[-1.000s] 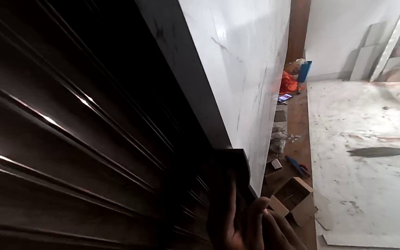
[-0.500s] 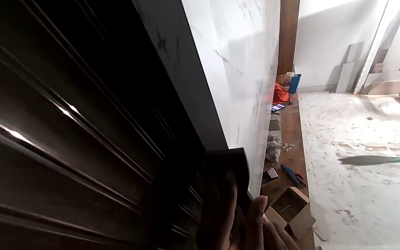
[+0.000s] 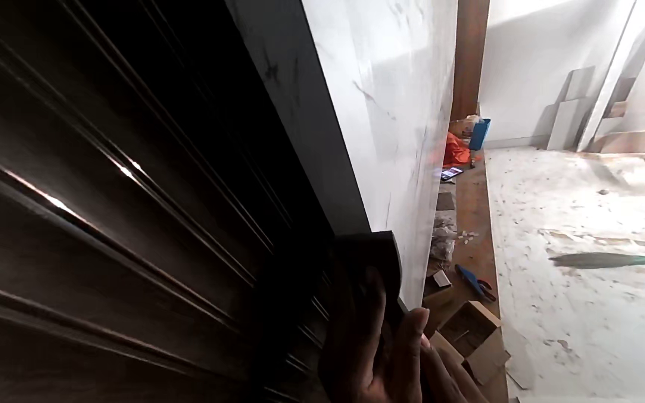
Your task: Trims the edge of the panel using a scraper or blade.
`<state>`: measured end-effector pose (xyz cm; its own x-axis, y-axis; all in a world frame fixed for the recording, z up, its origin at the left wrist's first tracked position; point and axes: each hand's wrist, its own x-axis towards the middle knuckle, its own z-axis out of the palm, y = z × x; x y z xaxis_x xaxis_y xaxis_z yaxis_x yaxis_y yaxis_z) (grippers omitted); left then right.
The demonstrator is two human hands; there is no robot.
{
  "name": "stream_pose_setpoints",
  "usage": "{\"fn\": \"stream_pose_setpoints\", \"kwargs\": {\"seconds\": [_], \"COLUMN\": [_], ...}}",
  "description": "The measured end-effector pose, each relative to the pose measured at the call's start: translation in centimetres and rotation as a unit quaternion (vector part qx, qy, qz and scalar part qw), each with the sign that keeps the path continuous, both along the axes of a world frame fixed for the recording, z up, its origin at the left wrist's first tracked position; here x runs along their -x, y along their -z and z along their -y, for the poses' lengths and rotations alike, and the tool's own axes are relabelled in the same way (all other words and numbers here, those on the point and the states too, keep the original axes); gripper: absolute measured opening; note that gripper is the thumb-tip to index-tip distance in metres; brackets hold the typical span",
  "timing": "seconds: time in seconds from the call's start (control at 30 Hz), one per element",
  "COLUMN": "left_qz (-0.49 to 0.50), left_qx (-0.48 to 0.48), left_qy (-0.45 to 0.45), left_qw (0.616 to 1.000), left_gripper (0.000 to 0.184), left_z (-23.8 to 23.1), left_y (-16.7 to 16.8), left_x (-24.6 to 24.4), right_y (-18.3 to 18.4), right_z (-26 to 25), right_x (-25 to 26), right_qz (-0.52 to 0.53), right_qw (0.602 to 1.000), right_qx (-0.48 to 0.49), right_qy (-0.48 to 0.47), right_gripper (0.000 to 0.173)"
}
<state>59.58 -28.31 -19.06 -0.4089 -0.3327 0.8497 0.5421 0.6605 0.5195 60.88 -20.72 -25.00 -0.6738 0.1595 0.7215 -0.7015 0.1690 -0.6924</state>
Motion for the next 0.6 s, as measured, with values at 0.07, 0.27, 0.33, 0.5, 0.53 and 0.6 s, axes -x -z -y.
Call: {"fn": "stream_pose_setpoints", "kwargs": {"seconds": [0.07,0.27,0.33,0.5,0.53,0.6], "left_qz": [-0.020,-0.049,-0.056,0.002,0.010,0.010], "left_qx": [-0.005,0.008,0.006,-0.005,0.002,0.013], "left_qy": [-0.004,-0.005,-0.002,0.015,0.014,0.008], "left_qw": [1.000,0.999,0.998,1.000,1.000,1.000], "left_gripper": [0.032,0.036,0.035,0.034,0.035,0.036], "left_z": [-0.1,0.0,0.0,-0.2,-0.3,-0.5], "left_y": [-1.0,-6.5,-7.7,-4.4,-3.5,-2.2], "left_x": [0.5,1.6,1.7,0.4,0.2,0.3], "right_y": [-1.1,-6.3,-7.6,-4.0,-2.9,-1.4], "right_z": [-0.2,-0.1,-0.3,-0.1,-0.2,-0.4], "right_x": [0.5,1.6,1.6,1.0,1.0,1.2], "right_qz": [-0.005,-0.024,-0.025,-0.017,-0.018,-0.026], "right_qw": [1.000,0.999,0.999,1.000,1.000,1.000], "right_qx": [-0.004,0.011,0.011,-0.001,-0.004,-0.003], "right_qy": [-0.002,-0.018,-0.023,0.000,0.001,-0.005], "right_gripper": [0.024,0.026,0.027,0.023,0.023,0.023]}}
